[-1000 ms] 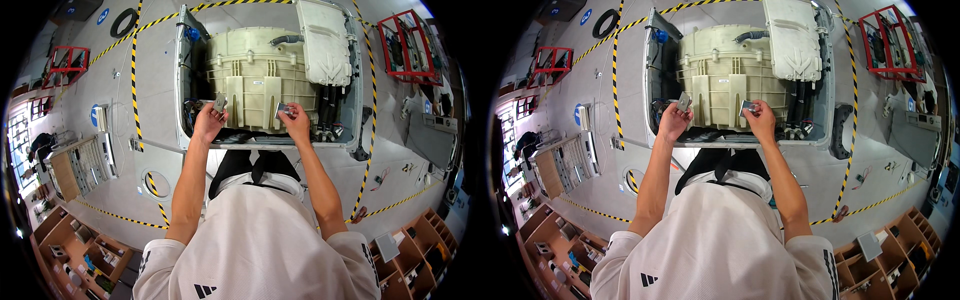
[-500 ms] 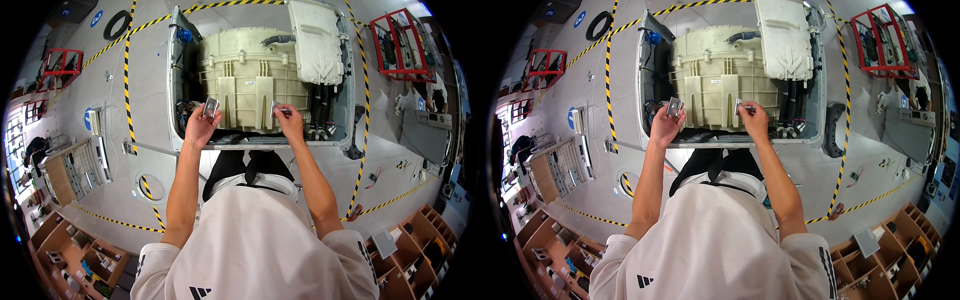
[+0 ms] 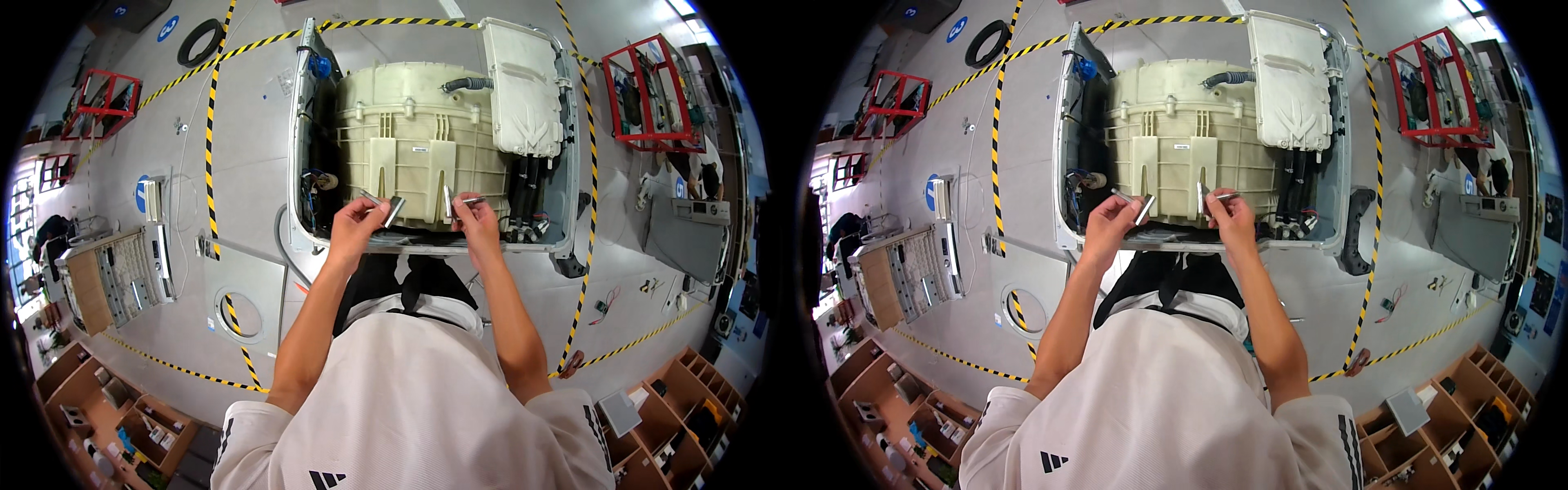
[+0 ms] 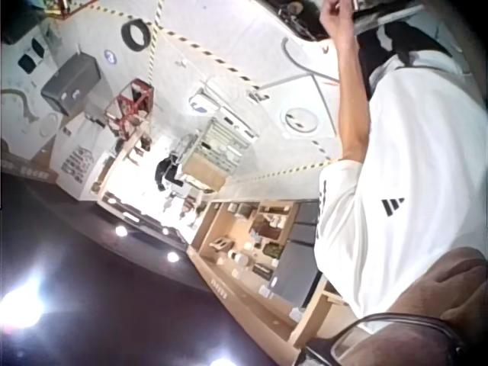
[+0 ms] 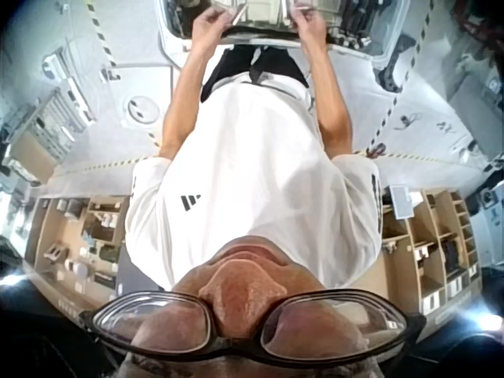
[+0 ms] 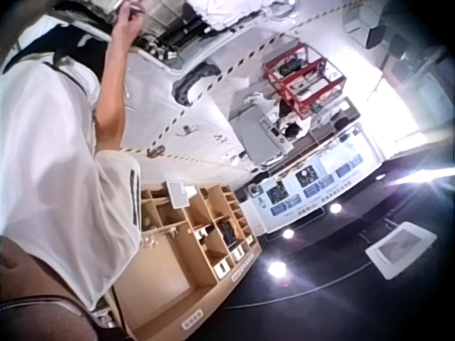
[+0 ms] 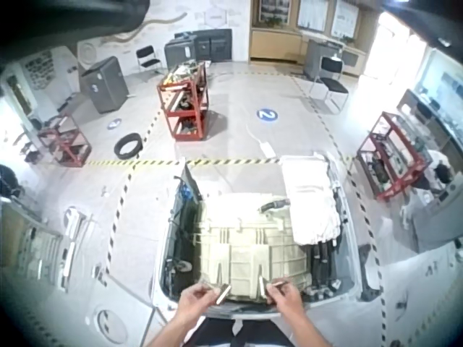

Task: The person unscrews components from a washing machine frame using a power drill and then handles small metal brackets and bolts by hand.

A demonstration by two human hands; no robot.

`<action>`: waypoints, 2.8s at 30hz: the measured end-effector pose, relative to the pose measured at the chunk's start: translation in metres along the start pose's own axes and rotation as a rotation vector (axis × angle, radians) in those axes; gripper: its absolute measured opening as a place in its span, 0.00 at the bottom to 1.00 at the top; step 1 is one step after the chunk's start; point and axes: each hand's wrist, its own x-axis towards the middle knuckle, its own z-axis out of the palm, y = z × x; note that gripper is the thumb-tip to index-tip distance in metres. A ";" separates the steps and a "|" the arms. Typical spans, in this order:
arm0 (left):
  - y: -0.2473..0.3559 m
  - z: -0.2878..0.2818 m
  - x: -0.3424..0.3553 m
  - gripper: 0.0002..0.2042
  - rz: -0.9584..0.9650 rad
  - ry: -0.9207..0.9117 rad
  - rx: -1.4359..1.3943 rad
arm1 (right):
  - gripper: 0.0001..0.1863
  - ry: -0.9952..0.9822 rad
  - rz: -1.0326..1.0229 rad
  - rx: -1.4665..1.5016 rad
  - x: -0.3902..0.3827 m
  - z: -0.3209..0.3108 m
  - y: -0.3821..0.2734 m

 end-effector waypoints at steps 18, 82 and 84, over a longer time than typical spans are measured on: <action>-0.005 0.011 -0.016 0.06 0.316 -0.094 0.422 | 0.10 -0.038 -0.198 -0.158 -0.056 0.046 -0.011; -0.194 0.059 -0.270 0.14 0.012 0.551 0.727 | 0.13 -0.396 -0.767 -0.606 0.013 0.003 -0.061; -0.216 0.058 -0.306 0.14 -0.037 0.664 0.623 | 0.13 -0.573 -0.692 -0.637 -0.018 0.036 -0.038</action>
